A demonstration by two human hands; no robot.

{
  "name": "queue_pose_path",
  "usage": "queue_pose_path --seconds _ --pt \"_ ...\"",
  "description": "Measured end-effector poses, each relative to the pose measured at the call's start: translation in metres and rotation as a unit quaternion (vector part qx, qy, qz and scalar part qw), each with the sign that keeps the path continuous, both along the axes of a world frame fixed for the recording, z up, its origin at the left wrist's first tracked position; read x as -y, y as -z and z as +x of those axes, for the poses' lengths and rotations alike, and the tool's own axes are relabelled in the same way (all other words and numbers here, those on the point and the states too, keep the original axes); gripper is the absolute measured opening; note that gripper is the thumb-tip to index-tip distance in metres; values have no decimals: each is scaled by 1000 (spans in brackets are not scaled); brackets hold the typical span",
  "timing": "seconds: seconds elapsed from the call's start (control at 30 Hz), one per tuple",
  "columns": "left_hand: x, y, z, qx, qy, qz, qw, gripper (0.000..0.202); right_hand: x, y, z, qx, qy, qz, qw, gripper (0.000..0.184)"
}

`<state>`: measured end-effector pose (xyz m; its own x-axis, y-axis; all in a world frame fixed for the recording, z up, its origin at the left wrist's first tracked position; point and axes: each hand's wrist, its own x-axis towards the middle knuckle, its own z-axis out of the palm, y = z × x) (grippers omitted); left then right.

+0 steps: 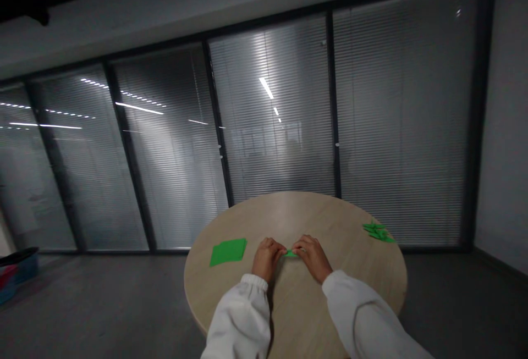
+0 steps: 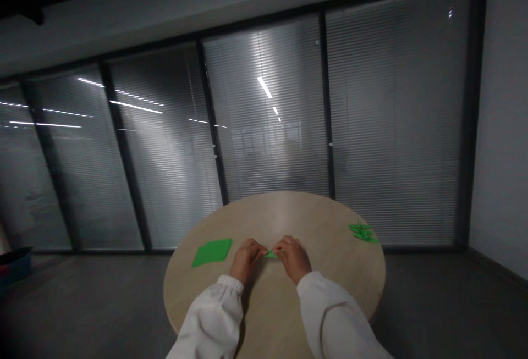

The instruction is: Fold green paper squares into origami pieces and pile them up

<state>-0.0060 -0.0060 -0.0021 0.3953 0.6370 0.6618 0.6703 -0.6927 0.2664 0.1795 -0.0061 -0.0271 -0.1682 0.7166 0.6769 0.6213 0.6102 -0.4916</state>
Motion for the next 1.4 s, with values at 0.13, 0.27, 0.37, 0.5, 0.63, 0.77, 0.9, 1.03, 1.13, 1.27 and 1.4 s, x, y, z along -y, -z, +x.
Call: queue_pose_path --seconds 0.13,0.27,0.37,0.5,0.63,0.77,0.9,1.03,1.13,1.27,1.4 --pt "3 0 0 -33 -28 6 999 23 2 2 -2 2 -22 -10 1000 13" --pt "6 -1 2 -40 -16 -5 999 22 4 0 -5 5 -29 -24 999 13" --pt "7 -4 3 -1 0 -30 1000 21 3 0 -5 -11 -25 -29 999 13" --pt "4 -3 3 144 27 -75 986 16 -5 6 -4 -124 -73 -88 986 22" --pt "-1 5 5 278 100 -204 933 54 -14 13 -2 -286 -171 -201 921 39" --pt "-4 11 9 309 163 -296 889 60 -11 13 -4 -346 -218 -260 875 43" --pt "-3 10 10 326 139 -286 890 42 -3 9 -7 -357 -237 -292 855 42" --pt "-3 10 12 321 137 -289 892 37 -2 8 -9 -359 -249 -295 850 40" --pt "-4 11 14 323 138 -287 891 32 -2 9 -9 -354 -245 -291 855 40" --pt "-2 11 17 321 130 -275 897 25 -1 8 -11 -341 -246 -279 863 42" --pt "0 10 18 303 117 -254 911 22 2 3 -12 -342 -270 -289 853 48"
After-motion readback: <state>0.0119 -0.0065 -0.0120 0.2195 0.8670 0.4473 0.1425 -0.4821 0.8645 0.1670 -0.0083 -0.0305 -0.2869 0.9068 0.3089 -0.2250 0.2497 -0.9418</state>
